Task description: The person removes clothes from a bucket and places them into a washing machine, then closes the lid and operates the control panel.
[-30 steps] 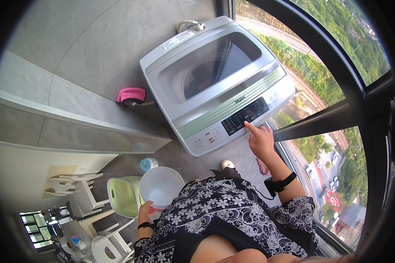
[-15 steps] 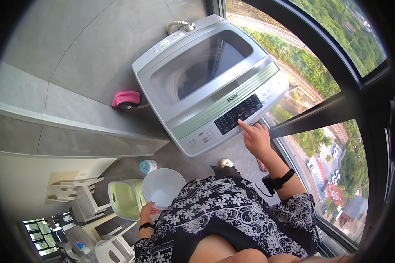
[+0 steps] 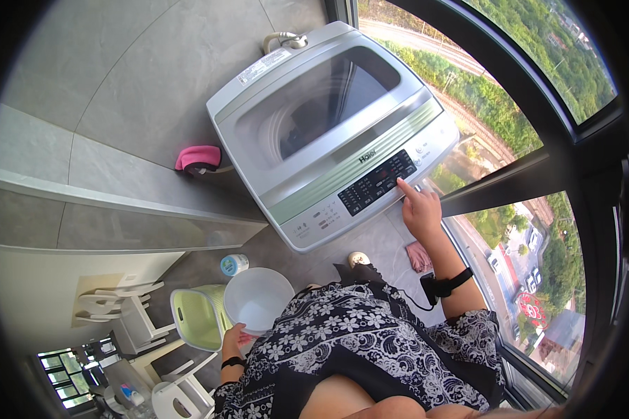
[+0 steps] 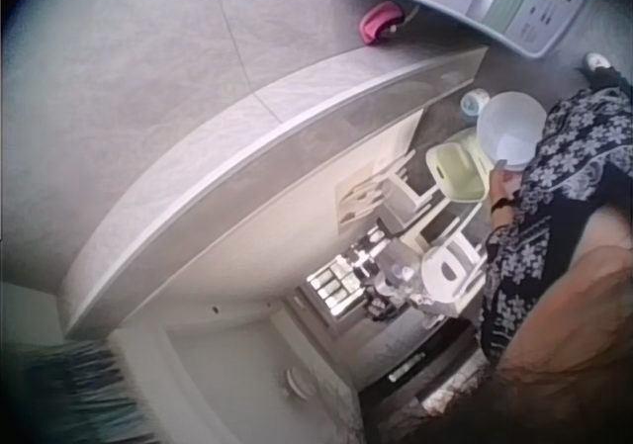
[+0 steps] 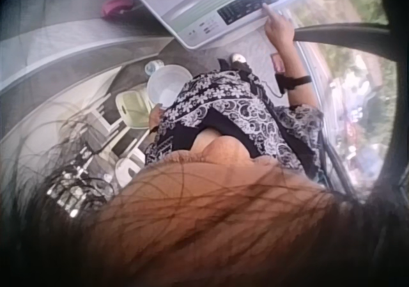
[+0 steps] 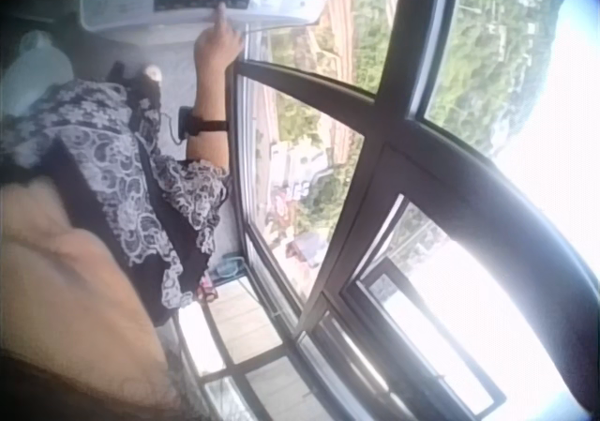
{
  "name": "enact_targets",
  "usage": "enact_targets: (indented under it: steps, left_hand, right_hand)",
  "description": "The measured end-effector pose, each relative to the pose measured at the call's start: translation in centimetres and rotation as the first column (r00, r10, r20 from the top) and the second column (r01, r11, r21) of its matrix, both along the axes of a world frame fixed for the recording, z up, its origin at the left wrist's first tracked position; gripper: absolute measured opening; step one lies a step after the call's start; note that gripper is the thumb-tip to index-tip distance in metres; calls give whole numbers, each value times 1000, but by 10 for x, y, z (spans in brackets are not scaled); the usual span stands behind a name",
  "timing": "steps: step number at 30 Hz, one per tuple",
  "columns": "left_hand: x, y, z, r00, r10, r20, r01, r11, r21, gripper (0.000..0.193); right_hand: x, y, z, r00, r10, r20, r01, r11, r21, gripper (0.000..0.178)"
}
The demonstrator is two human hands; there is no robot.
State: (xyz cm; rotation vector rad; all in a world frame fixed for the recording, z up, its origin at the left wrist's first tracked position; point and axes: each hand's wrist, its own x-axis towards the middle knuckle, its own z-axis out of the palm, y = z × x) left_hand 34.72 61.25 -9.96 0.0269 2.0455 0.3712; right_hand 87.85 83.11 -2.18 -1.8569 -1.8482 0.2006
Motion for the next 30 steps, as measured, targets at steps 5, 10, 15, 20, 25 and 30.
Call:
enact_targets:
  steps: [5,10,15,20,25,30]
  left_hand:
    - [4,0,1,999,-48,-13,48,999,-9,33]
    - [19,11,14,996,-86,-34,85,996,-30,33]
    - [28,18,24,992,-124,-33,123,992,-19,33]
    - [0,1,-12,999,-53,3,53,998,-31,31]
    - [0,4,-17,999,-51,18,52,998,-45,29]
    - [4,2,-9,998,-67,4,67,998,7,30]
  right_hand:
    - [5,1,0,1000,-15,13,15,999,-37,44]
    - [0,2,7,999,-11,42,12,999,-37,45]
    - [9,3,-1,1000,14,28,-15,999,36,40]
    - [7,3,5,1000,7,18,-7,999,-33,46]
    - [15,5,-1,998,55,28,-55,998,-1,45]
    - [11,6,3,1000,16,-22,-17,999,-40,43]
